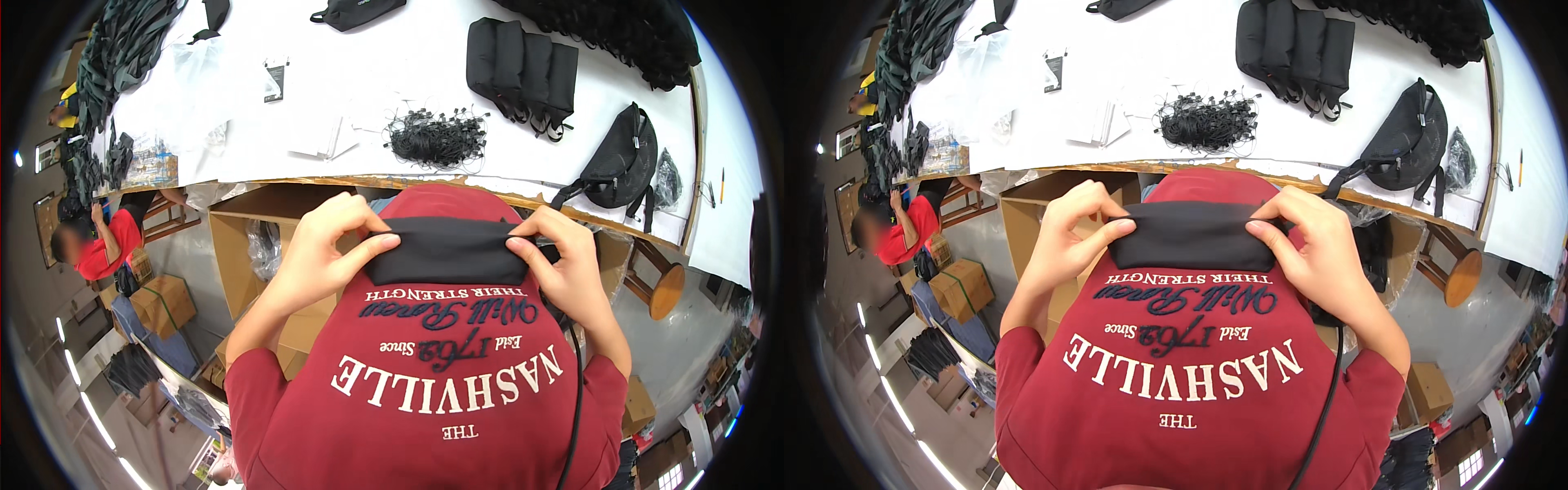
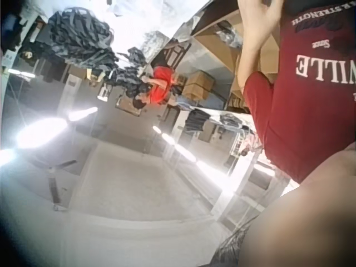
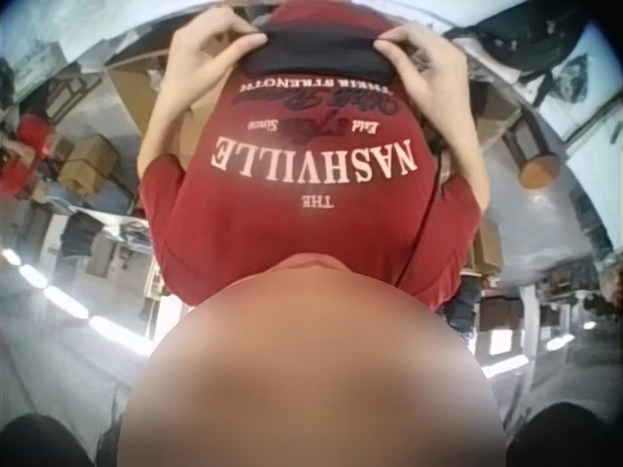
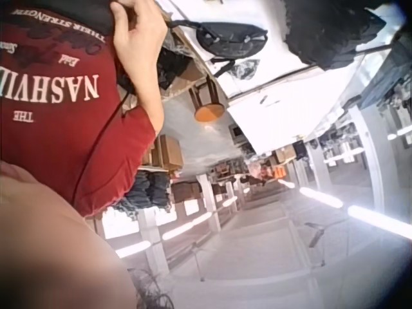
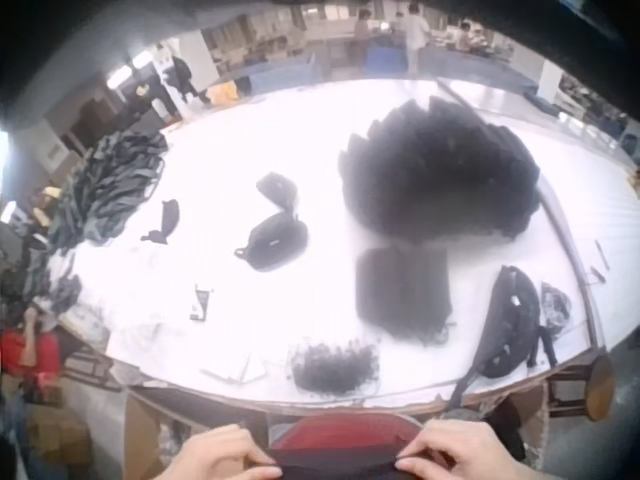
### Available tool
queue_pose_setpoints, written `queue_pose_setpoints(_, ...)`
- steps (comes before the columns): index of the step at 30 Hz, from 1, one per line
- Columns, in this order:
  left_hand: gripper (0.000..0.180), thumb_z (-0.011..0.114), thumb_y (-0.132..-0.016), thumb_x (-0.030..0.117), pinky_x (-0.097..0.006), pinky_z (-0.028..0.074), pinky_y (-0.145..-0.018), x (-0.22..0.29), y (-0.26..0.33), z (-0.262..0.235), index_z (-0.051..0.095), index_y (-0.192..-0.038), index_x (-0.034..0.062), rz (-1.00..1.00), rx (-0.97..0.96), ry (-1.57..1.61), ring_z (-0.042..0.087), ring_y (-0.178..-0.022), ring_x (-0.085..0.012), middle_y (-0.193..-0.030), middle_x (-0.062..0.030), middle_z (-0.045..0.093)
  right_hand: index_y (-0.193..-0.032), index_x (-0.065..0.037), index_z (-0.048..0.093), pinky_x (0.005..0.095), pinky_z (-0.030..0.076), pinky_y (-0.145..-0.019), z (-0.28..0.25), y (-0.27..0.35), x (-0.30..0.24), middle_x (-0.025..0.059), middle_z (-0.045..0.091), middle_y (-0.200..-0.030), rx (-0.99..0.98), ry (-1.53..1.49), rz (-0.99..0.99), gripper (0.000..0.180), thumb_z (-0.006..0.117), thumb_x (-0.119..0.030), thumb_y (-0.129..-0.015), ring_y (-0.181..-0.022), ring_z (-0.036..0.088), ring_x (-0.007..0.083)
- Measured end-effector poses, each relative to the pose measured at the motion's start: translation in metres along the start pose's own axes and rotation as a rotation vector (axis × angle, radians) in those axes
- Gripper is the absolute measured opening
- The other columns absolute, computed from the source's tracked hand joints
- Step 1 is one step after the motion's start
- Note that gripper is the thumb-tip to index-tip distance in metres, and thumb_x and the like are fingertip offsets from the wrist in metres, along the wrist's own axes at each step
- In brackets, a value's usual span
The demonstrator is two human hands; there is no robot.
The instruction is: Inspecting, arranging, and unboxing manufactured fabric bags/pouches at a factory assembly table.
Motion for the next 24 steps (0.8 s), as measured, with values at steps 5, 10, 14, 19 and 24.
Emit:
queue_pose_setpoints(5,0.009,0.07,-0.075,0.007,-0.03,0.041,-0.061,-0.003,-0.003,-0.002,0.062,-0.076,0.0021,0.021,-0.026,-0.021,0.052,-0.064,-0.0207,-0.068,-0.0076,0.056,-0.079,0.001,0.058,0.0282,0.044,-0.056,-0.006,-0.002,-0.006,0.0091,0.06,-0.074,0.016,0.066,-0.124,0.01,0.065,-0.007,-0.08,-0.066,0.058,0.0194)
queue_pose_setpoints(10,0.017,0.059,-0.087,0.012,-0.028,0.046,-0.073,-0.069,-0.017,-0.045,0.062,-0.101,0.0028,-0.108,0.414,-0.02,0.058,-0.084,-0.0143,-0.092,-0.0068,0.064,-0.082,0.001,0.058,0.024,0.042,-0.058,-0.074,-0.014,0.074,0.0017,0.06,-0.072,0.481,-0.112,0.084,0.012,0.063,-0.009,-0.084,-0.065,0.052,0.0061)
queue_pose_setpoints(14,0.072,0.07,-0.078,0.039,-0.045,0.033,-0.101,-0.203,-0.007,-0.083,0.038,-0.134,0.008,-0.343,0.638,-0.715,0.041,-0.121,-0.0388,-0.128,-0.025,0.044,-0.085,0.001,0.059,0.0227,0.042,-0.058,-0.144,-0.016,0.155,0.0021,0.06,-0.07,1.025,0.026,0.013,0.017,0.061,-0.016,-0.088,-0.066,0.052,0.0053)
queue_pose_setpoints(19,0.098,0.078,-0.065,0.047,-0.046,0.029,-0.105,-0.278,-0.022,-0.068,0.029,-0.14,0.0064,-0.424,0.626,-0.519,0.034,-0.127,-0.043,-0.135,-0.0287,0.037,-0.084,-0.004,0.059,0.0373,0.048,-0.07,-0.146,-0.069,0.247,0.0156,0.066,-0.079,1.043,0.342,0.303,0.023,0.06,-0.027,-0.086,-0.078,0.063,0.0325)
queue_pose_setpoints(24,0.095,0.084,-0.061,0.029,-0.037,0.039,-0.098,-0.281,-0.031,-0.06,0.034,-0.136,-0.0006,-0.398,0.627,-0.203,0.046,-0.12,-0.0358,-0.128,-0.0255,0.047,-0.086,-0.005,0.06,0.0385,0.048,-0.071,-0.142,-0.087,0.272,0.0145,0.066,-0.084,0.892,0.358,0.309,0.022,0.061,-0.027,-0.084,-0.082,0.063,0.0347)
Point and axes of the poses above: each hand's wrist, its own y-axis away from the middle knuckle, its own z-axis out of the palm, x = y × z, the point moved 9 cm from there along -y, towards the middle knuckle
